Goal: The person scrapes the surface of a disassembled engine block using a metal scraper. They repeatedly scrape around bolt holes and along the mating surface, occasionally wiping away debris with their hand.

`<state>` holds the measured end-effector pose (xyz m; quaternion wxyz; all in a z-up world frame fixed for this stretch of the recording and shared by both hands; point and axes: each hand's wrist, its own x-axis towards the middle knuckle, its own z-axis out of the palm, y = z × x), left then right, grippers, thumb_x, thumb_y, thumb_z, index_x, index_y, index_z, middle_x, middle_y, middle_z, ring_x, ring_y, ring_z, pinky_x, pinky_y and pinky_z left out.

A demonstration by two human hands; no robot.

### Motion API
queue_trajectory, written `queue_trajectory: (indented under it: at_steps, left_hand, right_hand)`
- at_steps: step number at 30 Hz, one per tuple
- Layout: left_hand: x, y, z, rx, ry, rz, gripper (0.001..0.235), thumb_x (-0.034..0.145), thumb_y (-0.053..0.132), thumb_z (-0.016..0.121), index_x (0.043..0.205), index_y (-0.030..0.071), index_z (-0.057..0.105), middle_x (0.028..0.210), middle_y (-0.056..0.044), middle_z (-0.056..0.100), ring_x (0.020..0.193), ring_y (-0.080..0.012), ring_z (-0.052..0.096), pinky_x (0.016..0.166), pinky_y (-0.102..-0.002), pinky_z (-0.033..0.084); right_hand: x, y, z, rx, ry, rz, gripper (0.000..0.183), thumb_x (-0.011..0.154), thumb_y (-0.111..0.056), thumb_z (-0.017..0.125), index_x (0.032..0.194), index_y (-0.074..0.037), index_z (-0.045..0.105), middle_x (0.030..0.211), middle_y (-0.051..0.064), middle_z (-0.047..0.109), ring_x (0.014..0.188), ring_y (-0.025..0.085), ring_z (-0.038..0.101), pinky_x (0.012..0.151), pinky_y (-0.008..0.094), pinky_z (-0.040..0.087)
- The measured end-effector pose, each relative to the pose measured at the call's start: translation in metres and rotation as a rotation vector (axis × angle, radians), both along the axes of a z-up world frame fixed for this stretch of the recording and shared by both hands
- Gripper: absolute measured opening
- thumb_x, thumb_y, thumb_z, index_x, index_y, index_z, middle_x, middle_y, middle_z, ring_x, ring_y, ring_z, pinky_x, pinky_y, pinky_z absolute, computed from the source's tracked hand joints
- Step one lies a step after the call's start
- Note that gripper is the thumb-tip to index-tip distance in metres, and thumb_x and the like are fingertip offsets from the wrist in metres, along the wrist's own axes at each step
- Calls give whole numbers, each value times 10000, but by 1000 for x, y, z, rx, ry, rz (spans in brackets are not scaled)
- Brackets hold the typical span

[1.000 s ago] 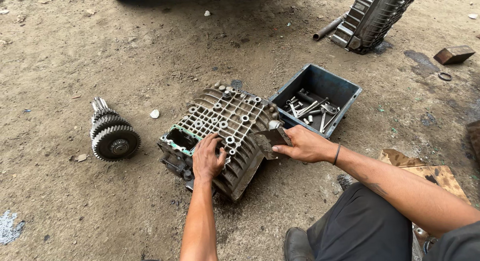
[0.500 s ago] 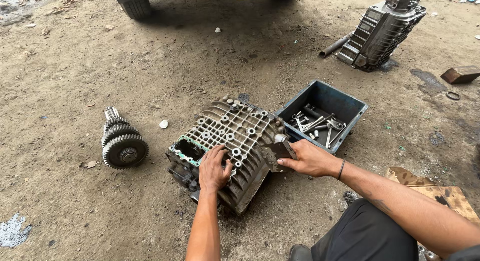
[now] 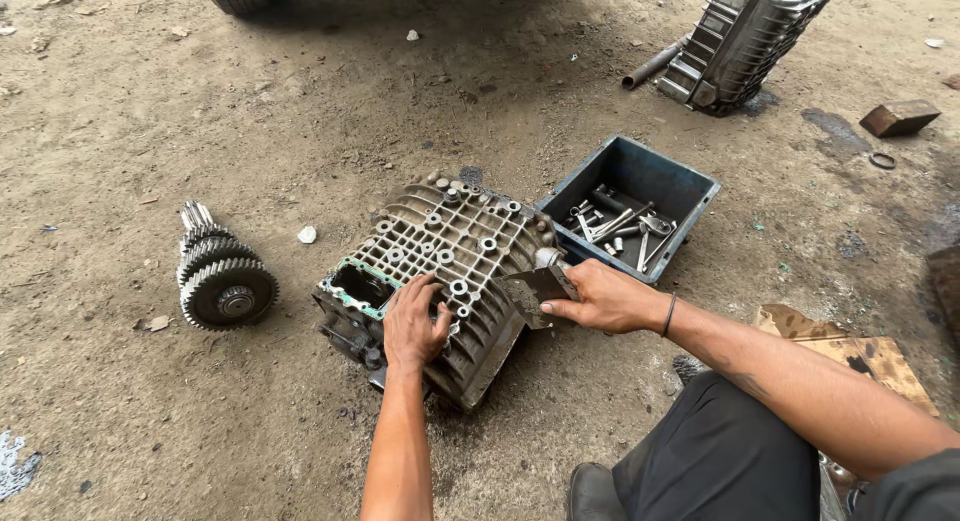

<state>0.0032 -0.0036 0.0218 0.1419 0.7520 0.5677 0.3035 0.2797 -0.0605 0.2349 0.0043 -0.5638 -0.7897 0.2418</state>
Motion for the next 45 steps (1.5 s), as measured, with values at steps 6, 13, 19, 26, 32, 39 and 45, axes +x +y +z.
queue_trajectory:
  at_steps: [6, 13, 19, 26, 32, 39, 45]
  left_hand:
    - [0, -1, 3, 4, -23, 6, 410, 866, 273, 563, 1222, 111, 684, 1433, -63, 610, 1378, -249, 518, 1207, -440, 329]
    - [0, -1, 3, 4, -20, -3, 408, 867, 269, 569, 1225, 111, 684, 1436, -68, 602, 1377, -248, 514, 1209, -443, 319]
    - [-1, -2, 2, 13, -26, -8, 406, 856, 262, 575, 1215, 108, 686, 1430, -72, 609, 1374, -255, 520, 1209, -439, 324]
    - [-2, -7, 11, 121, -114, -4, 372, 827, 241, 621, 1145, 73, 712, 1369, -113, 642, 1325, -313, 548, 1130, -463, 386]
    - [-3, -7, 0, 189, -171, -44, 341, 844, 213, 639, 1143, 59, 698, 1350, -119, 661, 1308, -333, 575, 1134, -458, 419]
    - [-2, -2, -3, 127, -89, -50, 368, 852, 220, 587, 1167, 70, 705, 1405, -124, 644, 1351, -306, 552, 1179, -517, 349]
    - [-4, -1, -1, 116, -65, -65, 346, 874, 218, 566, 1158, 85, 711, 1416, -113, 645, 1382, -295, 555, 1199, -508, 368]
  right_hand:
    - [-1, 0, 4, -9, -28, 10, 567, 925, -512, 679, 737, 12, 572, 547, 112, 538, 474, 228, 541, 461, 418, 444]
    - [0, -2, 3, -5, -24, 24, 568, 921, -520, 680, 730, 3, 568, 551, 97, 543, 474, 212, 545, 453, 413, 447]
    - [-2, -2, 2, -51, -40, 5, 562, 917, -513, 683, 731, 11, 605, 555, 105, 566, 480, 215, 548, 461, 416, 448]
    - [4, 4, -3, 69, -9, 89, 608, 924, -517, 681, 657, 15, 562, 530, 170, 522, 457, 272, 517, 475, 438, 449]
    - [22, 10, -4, 66, -46, -48, 469, 934, -462, 650, 851, -1, 622, 531, 122, 603, 437, 252, 600, 435, 417, 502]
    - [36, 18, -31, -7, -136, -90, 383, 964, -375, 696, 911, 4, 706, 595, 143, 681, 472, 238, 627, 462, 378, 496]
    - [36, 27, -109, 128, 398, -41, 275, 1054, -282, 633, 943, -40, 706, 797, 71, 744, 586, 110, 688, 476, 272, 555]
